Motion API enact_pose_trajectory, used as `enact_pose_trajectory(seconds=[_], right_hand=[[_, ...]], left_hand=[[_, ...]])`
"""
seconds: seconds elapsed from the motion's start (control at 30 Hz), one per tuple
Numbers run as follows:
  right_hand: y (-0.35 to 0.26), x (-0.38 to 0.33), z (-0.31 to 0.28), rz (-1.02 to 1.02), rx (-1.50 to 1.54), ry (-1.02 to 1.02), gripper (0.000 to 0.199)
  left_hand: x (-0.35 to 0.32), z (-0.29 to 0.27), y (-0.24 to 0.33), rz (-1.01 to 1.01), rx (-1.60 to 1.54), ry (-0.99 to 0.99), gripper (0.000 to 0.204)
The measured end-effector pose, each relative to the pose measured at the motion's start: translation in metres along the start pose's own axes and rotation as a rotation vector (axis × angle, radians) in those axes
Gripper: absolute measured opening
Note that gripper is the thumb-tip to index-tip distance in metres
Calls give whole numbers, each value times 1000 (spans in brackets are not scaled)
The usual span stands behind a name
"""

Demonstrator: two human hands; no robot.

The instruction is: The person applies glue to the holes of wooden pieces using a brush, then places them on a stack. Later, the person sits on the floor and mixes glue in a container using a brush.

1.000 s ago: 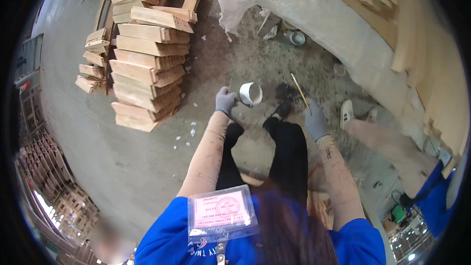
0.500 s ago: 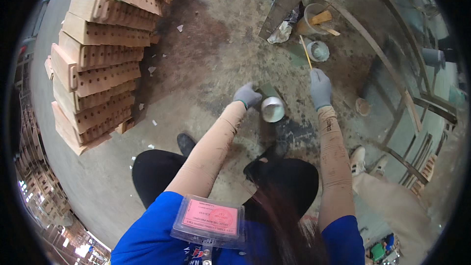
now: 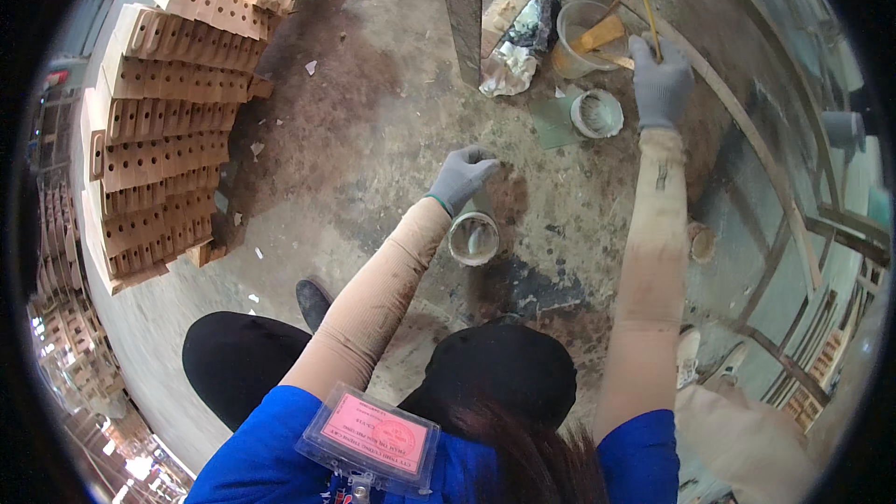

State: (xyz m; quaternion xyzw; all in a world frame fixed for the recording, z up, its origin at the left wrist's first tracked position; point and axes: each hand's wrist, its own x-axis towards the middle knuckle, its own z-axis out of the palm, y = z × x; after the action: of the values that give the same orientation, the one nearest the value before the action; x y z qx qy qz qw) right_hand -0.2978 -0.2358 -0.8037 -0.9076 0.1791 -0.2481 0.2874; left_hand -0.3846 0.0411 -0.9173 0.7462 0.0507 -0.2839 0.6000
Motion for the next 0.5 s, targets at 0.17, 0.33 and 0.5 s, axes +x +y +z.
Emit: enact_pose_trajectory(seconds=[0.17, 0.33, 0.5], right_hand=[[21, 42, 28, -10, -250, -159, 43], [32, 47, 32, 71, -100, -234, 43], [33, 41, 33, 2, -61, -261, 41]], left_hand=[[-3, 5, 1, -108, -185, 19, 19], [-11, -11, -8, -165, -231, 102, 17], [-18, -13, -10, -246, -378, 116, 18]])
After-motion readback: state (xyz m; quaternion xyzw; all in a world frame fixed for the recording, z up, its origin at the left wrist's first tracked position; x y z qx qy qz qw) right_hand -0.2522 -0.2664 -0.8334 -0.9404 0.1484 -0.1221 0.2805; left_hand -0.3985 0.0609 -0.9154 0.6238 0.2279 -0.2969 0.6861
